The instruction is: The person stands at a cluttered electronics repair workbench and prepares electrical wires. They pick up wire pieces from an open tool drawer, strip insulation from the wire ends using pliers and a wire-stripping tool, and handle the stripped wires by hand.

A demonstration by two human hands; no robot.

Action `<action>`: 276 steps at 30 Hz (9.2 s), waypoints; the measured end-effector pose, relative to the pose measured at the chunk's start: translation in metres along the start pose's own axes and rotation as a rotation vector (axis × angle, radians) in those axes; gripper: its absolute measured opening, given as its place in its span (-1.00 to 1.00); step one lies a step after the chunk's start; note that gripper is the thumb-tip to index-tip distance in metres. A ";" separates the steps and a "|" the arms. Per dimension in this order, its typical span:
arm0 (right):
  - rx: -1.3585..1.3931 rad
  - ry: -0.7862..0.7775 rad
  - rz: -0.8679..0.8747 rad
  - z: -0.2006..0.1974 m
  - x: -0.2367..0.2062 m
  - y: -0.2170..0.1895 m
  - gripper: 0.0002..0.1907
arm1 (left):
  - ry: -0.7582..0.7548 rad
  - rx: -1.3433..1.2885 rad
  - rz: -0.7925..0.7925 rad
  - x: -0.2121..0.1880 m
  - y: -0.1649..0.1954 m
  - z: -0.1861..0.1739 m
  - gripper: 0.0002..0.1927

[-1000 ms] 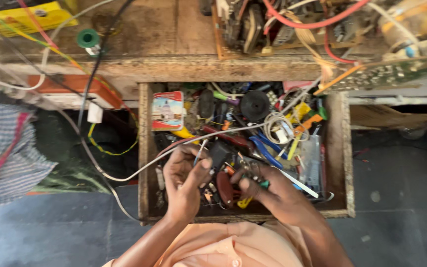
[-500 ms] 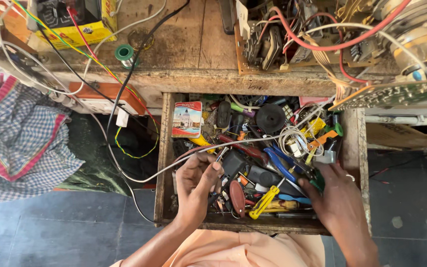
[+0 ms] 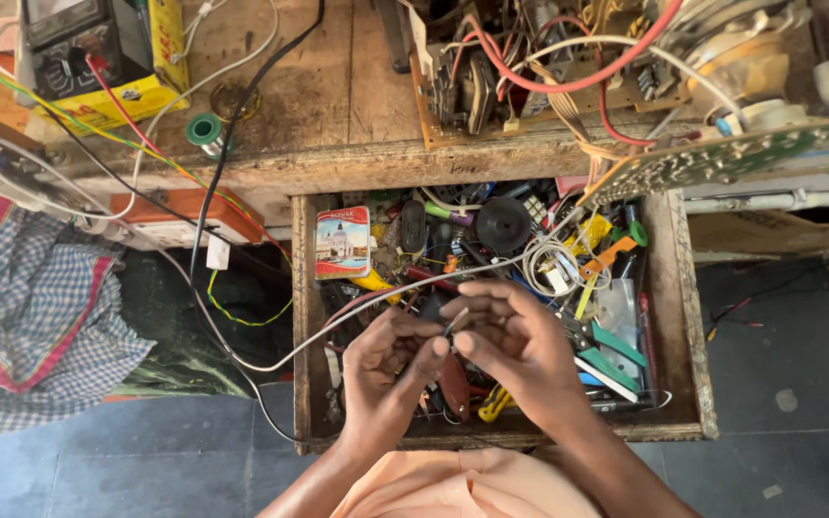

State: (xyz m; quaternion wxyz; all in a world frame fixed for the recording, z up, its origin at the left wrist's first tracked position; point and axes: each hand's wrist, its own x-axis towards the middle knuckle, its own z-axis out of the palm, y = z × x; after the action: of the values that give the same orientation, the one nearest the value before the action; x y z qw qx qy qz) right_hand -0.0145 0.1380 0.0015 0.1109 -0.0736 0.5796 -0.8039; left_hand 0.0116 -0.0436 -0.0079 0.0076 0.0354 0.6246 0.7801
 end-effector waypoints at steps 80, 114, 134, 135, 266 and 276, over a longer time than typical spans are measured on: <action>-0.202 0.138 0.260 -0.033 -0.018 0.036 -0.72 | -0.203 0.352 -0.058 0.019 0.007 -0.012 -0.95; -0.978 0.081 -0.488 -0.002 -0.019 0.021 -0.88 | -0.180 0.436 0.011 0.020 0.010 -0.014 -0.94; -1.011 0.085 -0.516 0.006 -0.015 0.012 -0.78 | -0.189 0.408 -0.006 0.019 0.008 -0.016 -0.94; -0.991 0.074 -0.505 0.005 -0.015 0.012 -0.79 | -0.189 0.401 -0.007 0.019 0.009 -0.016 -0.94; -0.256 0.155 0.005 -0.022 -0.025 0.040 -0.85 | -0.286 -0.003 -0.140 0.013 0.009 -0.010 -0.88; -0.497 0.090 -0.147 -0.015 -0.021 0.026 -0.88 | -0.281 0.055 -0.130 0.013 0.013 -0.007 -0.90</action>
State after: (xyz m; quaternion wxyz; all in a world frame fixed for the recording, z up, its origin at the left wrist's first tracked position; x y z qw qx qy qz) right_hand 0.0047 0.1490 -0.0278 0.0050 -0.1046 0.7567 -0.6453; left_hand -0.0016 -0.0527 0.0043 0.1443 0.1038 0.6396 0.7478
